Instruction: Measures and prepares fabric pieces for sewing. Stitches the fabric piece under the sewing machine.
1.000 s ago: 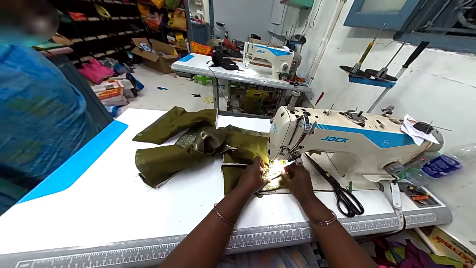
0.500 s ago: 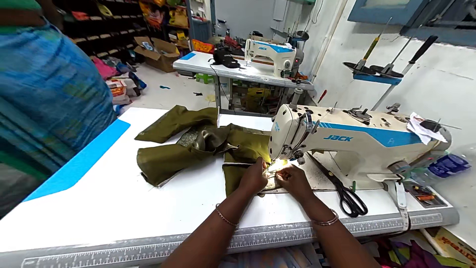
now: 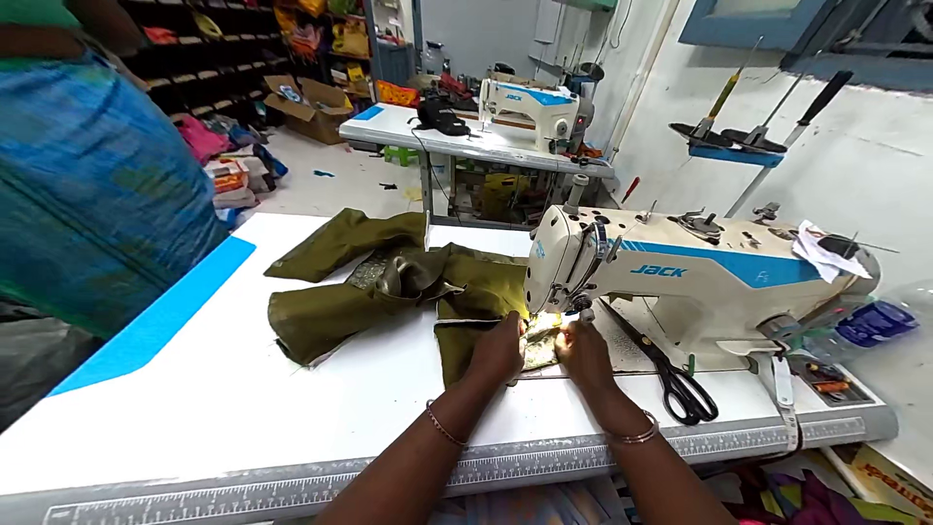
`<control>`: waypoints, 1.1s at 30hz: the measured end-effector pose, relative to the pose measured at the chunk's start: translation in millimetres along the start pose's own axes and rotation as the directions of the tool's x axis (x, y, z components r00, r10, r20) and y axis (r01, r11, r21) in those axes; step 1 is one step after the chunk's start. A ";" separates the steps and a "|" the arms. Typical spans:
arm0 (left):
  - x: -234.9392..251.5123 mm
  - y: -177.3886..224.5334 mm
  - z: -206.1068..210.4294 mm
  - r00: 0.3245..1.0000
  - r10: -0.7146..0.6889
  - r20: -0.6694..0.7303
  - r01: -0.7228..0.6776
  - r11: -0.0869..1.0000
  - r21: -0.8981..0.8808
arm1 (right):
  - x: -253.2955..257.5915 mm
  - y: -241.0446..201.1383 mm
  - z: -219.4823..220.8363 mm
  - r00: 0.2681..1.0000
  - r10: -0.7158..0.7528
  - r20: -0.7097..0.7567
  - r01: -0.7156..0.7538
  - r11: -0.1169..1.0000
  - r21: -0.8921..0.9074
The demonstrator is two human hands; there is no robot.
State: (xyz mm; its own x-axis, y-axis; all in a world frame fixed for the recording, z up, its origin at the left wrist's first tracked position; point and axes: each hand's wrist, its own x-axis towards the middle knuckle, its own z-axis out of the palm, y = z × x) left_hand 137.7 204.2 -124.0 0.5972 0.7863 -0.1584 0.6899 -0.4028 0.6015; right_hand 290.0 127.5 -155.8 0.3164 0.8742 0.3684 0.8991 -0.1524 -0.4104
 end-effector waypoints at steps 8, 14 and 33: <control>1.6 -2.3 0.4 1.000 -0.005 -0.008 0.005 1.000 -0.011 | 1.9 -1.8 18.8 0.949 -0.312 -0.046 0.316 0.942 0.113; -2.2 -4.3 -1.4 0.998 0.028 -0.061 -0.030 0.999 -0.038 | 5.9 5.8 9.8 0.973 -0.149 -0.177 0.163 0.984 0.070; 7.5 -17.3 -5.1 0.977 0.200 -0.068 -0.206 0.973 -0.104 | -17.2 -5.1 5.6 0.988 -0.144 0.055 0.115 0.928 0.356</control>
State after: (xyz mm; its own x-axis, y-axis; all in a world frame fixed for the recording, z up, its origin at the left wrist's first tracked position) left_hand 128.2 219.4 -131.6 0.6937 0.7200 0.0191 0.5054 -0.5054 0.6994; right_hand 278.3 115.8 -164.7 0.1666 0.9111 0.3771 0.7628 0.1233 -0.6347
